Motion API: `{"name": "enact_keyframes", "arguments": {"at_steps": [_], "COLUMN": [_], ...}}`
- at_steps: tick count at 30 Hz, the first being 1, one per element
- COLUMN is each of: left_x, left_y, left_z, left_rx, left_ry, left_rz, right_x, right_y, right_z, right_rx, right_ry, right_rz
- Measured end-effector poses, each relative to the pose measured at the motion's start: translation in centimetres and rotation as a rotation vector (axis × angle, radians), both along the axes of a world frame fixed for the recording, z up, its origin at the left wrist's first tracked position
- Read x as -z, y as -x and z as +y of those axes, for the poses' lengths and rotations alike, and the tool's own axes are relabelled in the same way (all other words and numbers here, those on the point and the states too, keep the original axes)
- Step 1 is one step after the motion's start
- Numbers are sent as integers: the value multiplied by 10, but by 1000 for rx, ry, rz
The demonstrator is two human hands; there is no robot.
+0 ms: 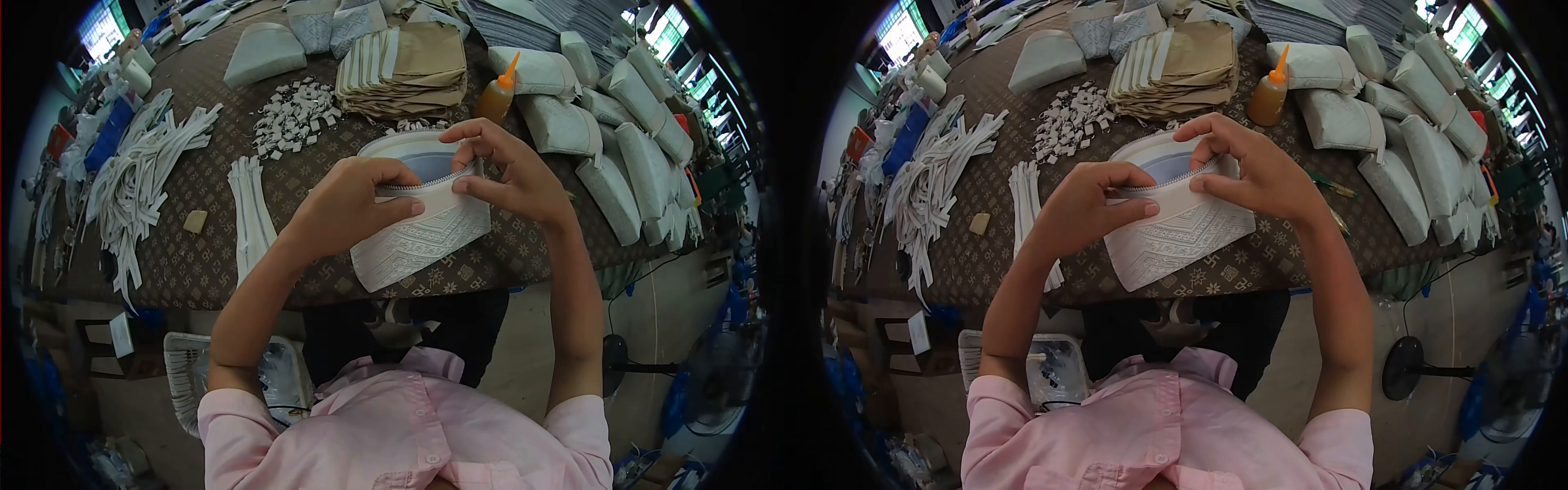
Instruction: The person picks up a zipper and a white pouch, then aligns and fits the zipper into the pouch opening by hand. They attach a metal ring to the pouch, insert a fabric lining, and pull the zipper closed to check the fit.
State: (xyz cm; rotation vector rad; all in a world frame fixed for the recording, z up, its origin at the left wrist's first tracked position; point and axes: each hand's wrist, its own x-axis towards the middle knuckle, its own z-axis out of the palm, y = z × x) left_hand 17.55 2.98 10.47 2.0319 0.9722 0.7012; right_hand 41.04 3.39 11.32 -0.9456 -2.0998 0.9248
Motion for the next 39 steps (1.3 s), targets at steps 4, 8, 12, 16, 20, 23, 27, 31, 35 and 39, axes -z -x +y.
{"name": "enact_keyframes", "arguments": {"at_steps": [4,8,12,16,20,23,27,31,35,39], "left_x": [1,-2,-1,8,8,8,-3,-14,5,12], "left_y": [0,-2,-3,-17,-31,-32,-12,7,8,4], "left_z": [-1,-3,-4,-4,-12,-24,-34,-33,6,14], "left_rx": [-3,-12,-3,25,39,-49,-130,-325,-81,165], "left_ry": [11,23,-10,-72,-63,-164,-59,-84,-427,-67], "left_rz": [-10,-12,-19,-110,-121,-265,-417,-327,-207,-147], "right_x": [-2,1,3,-3,-9,-10,-12,-12,-12,-11], "right_y": [1,0,-1,4,-1,-3,0,1,1,0], "right_z": [-1,-1,1,-9,-19,-21,-23,-23,-24,-22], "right_rx": [-1,1,-25,-21,25,26,21,49,70,62], "right_ry": [80,30,-23,-224,-57,-33,-33,31,58,22], "right_rz": [16,20,39,-25,-108,-94,-107,-69,-74,-92]}}
